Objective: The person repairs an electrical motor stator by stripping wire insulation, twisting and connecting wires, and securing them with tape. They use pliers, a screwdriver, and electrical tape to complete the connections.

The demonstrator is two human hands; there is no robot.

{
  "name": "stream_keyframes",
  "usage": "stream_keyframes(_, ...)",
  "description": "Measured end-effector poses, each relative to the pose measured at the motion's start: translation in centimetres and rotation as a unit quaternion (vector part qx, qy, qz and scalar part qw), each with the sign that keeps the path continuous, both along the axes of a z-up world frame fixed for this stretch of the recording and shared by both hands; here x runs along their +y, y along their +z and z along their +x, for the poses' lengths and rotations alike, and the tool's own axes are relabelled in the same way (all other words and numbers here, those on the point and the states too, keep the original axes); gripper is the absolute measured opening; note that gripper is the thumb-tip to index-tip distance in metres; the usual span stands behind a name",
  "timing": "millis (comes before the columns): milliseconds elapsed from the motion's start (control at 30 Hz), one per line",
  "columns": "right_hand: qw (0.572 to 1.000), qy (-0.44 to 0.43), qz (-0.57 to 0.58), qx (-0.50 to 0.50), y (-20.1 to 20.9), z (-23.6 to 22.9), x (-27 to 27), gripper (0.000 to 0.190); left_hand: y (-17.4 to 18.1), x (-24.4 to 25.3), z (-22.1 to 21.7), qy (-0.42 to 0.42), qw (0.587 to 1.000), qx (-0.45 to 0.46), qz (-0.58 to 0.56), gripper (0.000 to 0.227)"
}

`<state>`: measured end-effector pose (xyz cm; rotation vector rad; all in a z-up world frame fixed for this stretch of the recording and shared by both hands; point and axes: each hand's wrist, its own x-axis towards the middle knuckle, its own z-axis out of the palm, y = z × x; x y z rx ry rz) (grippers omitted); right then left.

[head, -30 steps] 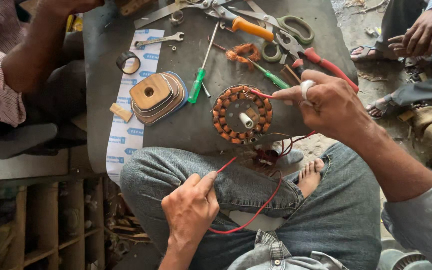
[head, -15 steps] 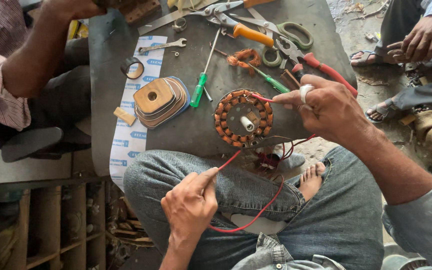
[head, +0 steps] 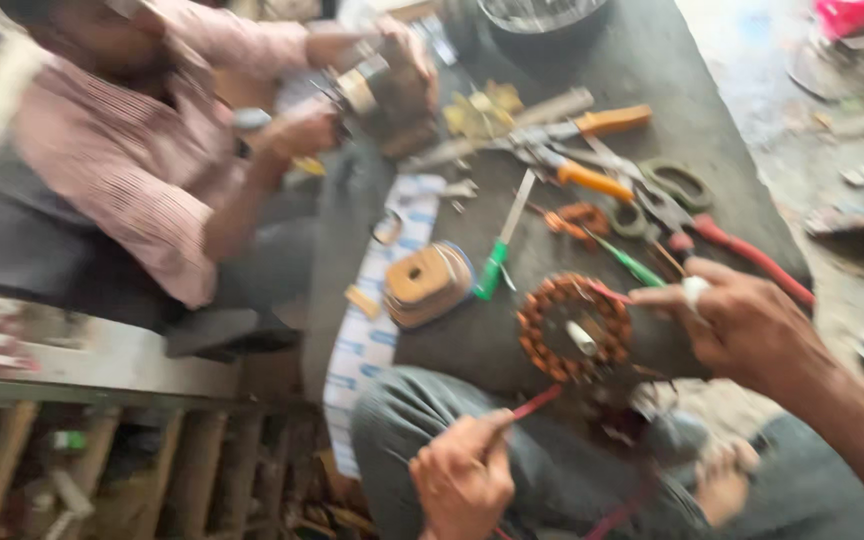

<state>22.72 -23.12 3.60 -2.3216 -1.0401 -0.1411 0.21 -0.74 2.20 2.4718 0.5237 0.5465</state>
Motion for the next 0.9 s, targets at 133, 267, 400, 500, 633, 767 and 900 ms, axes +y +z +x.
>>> stream_keyframes(133,1.0,0.002,0.014,-0.017,0.3,0.6,0.7,0.034,0.1,0.4,0.2,-0.013,1.0,0.003,-0.014,0.015)
stream_keyframes(267,1.0,-0.002,-0.014,0.004,-1.0,0.8,0.0,0.042,-0.9,0.7,-0.2,-0.003,0.999,-0.03,-0.018,0.013)
stream_keyframes(400,0.999,0.019,0.02,-0.019,-1.1,0.4,-0.5,0.04,-0.4,0.2,-0.3,0.013,1.0,-0.005,0.005,0.013)
stream_keyframes(500,0.997,0.004,0.061,-0.049,0.3,-1.1,-1.5,0.039,0.3,-0.1,-0.1,0.016,1.0,0.014,0.009,0.015)
stream_keyframes(633,0.991,-0.086,0.061,0.084,2.6,-6.0,-5.0,0.033,0.5,-0.2,0.0,0.025,0.999,0.023,0.001,0.016)
stream_keyframes(767,0.969,-0.044,0.105,0.218,0.2,-11.9,-4.4,0.035,0.5,-0.2,0.0,0.018,1.0,0.013,0.013,0.016)
stream_keyframes(900,0.989,-0.07,0.088,0.098,-4.0,-12.8,-1.7,0.033,0.7,-0.4,0.1,0.026,0.999,0.033,-0.011,0.016)
